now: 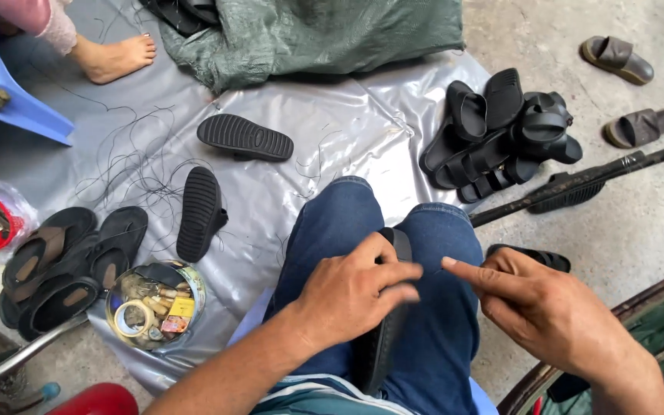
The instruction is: The person sits on a blue plastic chair and sews a black slipper sole using a needle and thread. They hold the slipper on their lap, repeatedly pushing the needle through the material and pulling the thread to stitch the sole. The person occasionally adjusts their position and crosses their legs while continuing the sewing task.
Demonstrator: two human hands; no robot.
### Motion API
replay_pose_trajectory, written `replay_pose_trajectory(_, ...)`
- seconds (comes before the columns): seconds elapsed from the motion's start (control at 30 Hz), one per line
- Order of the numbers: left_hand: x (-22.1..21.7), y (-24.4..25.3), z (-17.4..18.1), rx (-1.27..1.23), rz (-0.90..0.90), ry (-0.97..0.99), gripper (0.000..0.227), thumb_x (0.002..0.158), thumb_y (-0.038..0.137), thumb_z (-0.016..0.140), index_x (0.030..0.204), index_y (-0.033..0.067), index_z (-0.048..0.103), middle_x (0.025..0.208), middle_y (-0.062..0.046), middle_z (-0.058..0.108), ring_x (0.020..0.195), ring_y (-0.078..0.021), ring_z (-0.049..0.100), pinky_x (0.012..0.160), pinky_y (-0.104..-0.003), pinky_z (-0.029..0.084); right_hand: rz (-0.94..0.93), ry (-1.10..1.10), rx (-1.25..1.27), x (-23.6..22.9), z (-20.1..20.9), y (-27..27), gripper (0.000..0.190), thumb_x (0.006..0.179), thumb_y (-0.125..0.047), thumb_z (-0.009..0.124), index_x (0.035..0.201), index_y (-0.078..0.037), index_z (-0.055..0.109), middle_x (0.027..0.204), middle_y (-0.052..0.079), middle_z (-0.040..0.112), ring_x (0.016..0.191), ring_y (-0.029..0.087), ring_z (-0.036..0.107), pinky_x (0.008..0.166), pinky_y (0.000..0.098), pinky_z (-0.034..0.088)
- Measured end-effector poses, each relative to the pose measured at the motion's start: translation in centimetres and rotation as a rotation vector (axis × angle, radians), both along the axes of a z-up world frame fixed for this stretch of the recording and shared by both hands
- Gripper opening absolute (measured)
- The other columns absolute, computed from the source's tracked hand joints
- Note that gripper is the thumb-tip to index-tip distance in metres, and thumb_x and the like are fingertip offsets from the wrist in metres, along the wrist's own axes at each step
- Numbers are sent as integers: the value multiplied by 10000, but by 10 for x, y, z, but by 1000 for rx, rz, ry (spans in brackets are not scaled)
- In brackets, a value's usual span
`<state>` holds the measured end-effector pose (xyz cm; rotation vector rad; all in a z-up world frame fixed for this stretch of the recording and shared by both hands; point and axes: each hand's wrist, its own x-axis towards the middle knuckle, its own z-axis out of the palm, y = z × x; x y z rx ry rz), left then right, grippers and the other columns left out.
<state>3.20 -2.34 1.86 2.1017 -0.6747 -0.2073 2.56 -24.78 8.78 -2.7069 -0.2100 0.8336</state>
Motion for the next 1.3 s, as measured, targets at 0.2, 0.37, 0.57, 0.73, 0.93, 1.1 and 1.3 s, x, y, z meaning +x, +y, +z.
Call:
replay_pose_trajectory(0.2, -2, 4, -4, -148, 158, 264, 103, 769, 201, 655, 822, 146, 724, 757, 43, 530, 551, -82, 506, 511, -211, 432, -340, 47, 357, -6, -28, 37, 479, 643, -232, 732, 1114, -274, 652, 842, -81, 784, 412, 67, 530, 413, 215, 457)
replay_pose_trajectory(0.37, -12, 16, -4, -230, 175, 196, 46, 757, 126, 670, 801, 118, 680, 860, 8, 533, 541, -82, 478, 491, -208, 430, -387, -52, 477, -16, -35, 46, 183, 751, -231, 650, 694, -69, 714, 475, 7, 623, 391, 87, 496, 374, 222, 374)
replay_pose_trajectory(0.57, -22, 21, -6, -108, 80, -73, 85, 742, 106, 655, 826, 108, 661, 1077, -74, 537, 471, -142, 534, 412, -259, 471, -155, -350, 98, -31, -46, 53, 143, 742, -302, 646, 764, -164, 680, 670, -48, 614, 454, 147, 557, 421, 286, 443)
replay_pose_trajectory(0.73, -21, 25, -4, -93, 74, 20, 65, 755, 123, 646, 819, 115, 642, 1109, -66, 525, 420, -103, 483, 378, -234, 448, -122, -234, 13, -23, -41, 49, 93, 751, -275, 622, 741, -187, 648, 672, -67, 582, 488, 134, 568, 480, 278, 469)
replay_pose_trajectory(0.93, -16, 37, -12, 165, 96, 18, 216, 817, 99, 536, 1006, 55, 629, 1095, -59, 529, 593, -213, 623, 523, -330, 539, 152, -487, 222, 7, -38, 40, 120, 690, -189, 666, 791, -133, 635, 888, 0, 544, 508, 75, 509, 399, 210, 450)
replay_pose_trajectory(1.1, -14, 65, 13, -1140, -163, 767, 153, 899, 107, 546, 858, 21, 665, 1416, -163, 361, 1250, -226, 405, 597, -171, 348, 160, -504, 384, 15, -40, 45, 102, 772, -100, 593, 873, -84, 587, 779, 20, 578, 540, 193, 555, 479, 296, 444)
replay_pose_trajectory(1.3, -16, 33, 3, -197, 160, 425, 591, 618, 375, 729, 1127, 97, 608, 1120, 15, 632, 540, -72, 522, 522, -191, 467, 150, -567, 423, 13, -59, 40, 75, 772, -97, 614, 840, -85, 585, 680, 2, 491, 448, 105, 449, 398, 243, 385)
